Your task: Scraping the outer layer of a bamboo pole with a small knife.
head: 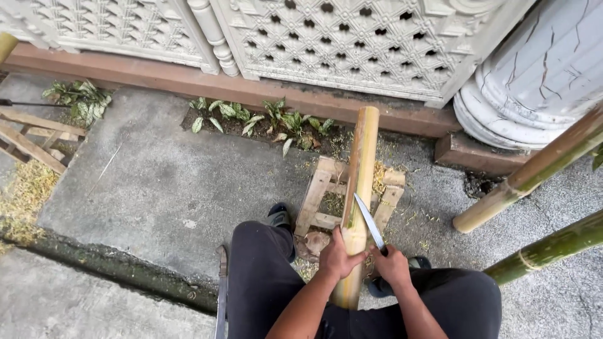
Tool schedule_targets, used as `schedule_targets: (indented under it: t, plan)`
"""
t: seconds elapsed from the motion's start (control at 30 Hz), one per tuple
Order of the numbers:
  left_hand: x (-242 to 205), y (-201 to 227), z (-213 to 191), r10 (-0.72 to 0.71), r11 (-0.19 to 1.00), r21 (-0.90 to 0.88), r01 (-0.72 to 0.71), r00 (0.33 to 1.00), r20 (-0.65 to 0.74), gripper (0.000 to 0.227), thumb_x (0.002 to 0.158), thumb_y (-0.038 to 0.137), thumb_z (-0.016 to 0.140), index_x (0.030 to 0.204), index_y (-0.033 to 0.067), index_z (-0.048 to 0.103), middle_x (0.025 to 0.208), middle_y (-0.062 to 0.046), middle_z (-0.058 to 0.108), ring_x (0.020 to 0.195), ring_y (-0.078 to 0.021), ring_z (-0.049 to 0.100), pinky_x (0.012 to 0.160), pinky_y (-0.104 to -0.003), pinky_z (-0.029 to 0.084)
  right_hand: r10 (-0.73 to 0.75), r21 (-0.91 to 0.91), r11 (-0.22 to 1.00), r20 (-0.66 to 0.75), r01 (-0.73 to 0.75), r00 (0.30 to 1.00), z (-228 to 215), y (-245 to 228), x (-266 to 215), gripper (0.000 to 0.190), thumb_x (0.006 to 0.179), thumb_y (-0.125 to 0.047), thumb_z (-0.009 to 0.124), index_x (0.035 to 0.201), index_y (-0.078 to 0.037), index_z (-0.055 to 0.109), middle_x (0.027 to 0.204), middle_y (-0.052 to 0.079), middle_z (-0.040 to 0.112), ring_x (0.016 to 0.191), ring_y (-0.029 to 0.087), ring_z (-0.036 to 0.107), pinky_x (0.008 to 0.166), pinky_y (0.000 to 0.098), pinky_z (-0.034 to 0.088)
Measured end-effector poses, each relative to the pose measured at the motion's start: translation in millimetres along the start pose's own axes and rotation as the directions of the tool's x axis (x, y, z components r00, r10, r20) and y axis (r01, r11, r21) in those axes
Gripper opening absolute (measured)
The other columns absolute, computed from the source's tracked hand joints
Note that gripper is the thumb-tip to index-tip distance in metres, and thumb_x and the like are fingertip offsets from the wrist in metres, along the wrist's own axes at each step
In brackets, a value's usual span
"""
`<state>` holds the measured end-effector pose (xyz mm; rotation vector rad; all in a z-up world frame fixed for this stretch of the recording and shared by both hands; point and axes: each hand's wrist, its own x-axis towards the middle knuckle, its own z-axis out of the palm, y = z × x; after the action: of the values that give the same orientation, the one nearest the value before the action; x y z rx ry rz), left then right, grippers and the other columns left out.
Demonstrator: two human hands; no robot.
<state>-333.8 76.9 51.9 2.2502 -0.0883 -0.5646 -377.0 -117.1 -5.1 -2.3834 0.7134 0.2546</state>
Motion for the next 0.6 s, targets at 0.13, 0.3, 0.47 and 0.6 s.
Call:
schedule_targets:
  t: [0.13,0.3,0.47,0.6]
  plan:
    - [-2,4,-5,-0.01,0.999,-0.037,0.01,1.0,0.008,0.118,0.074,0.057,0.082,0.154,0.0013,0.017,0.125,-0.024,0.067,0.103,-0.0394,0.07,0.087,-0.044,0.057,-0.01,-0.149,0.989,0.042,0.017,0.999,-14,0,-4,0.058,0.087,-0.06,0.066,0.093,-0.003,0.072,0.088,0.025,0.075,0.09,0.045,0.073,0.081,0.0516,0.057]
    - [-11,14,-12,-0.066,0.986,-0.149,0.077,0.995,0.078,0.116,0.073,0.062,0.077,0.155,0.0061,0.016,0.126,-0.02,0.067,0.102,-0.0351,0.073,0.088,-0.04,0.059,-0.055,-0.346,0.936,0.051,0.069,0.997,-72,-67,-26,0.065,0.084,-0.069,0.058,0.096,-0.007,0.074,0.088,0.023,0.076,0.09,0.042,0.074,0.082,0.0505,0.058]
    - [16,-51,42,0.118,0.934,-0.324,-0.15,0.986,-0.116,0.094,0.099,0.067,0.053,0.158,0.0019,0.02,0.14,-0.024,0.053,0.122,-0.036,0.059,0.098,-0.041,0.048,-0.069,-0.574,0.799,0.204,0.177,0.976,-98,-101,-29,0.09,0.086,-0.086,0.036,0.094,-0.007,0.077,0.09,0.021,0.076,0.092,0.038,0.076,0.084,0.0476,0.06]
    - [41,-57,59,0.167,0.739,-0.608,-0.292,0.953,-0.254,0.076,0.109,0.067,0.04,0.132,-0.0052,0.048,0.117,-0.02,0.059,0.109,-0.0301,0.057,0.093,-0.038,0.046,-0.072,-0.604,0.771,0.233,0.202,0.97,-91,-88,-33,0.088,0.085,-0.086,0.037,0.094,-0.008,0.075,0.085,0.021,0.077,0.086,0.035,0.077,0.081,0.0465,0.06]
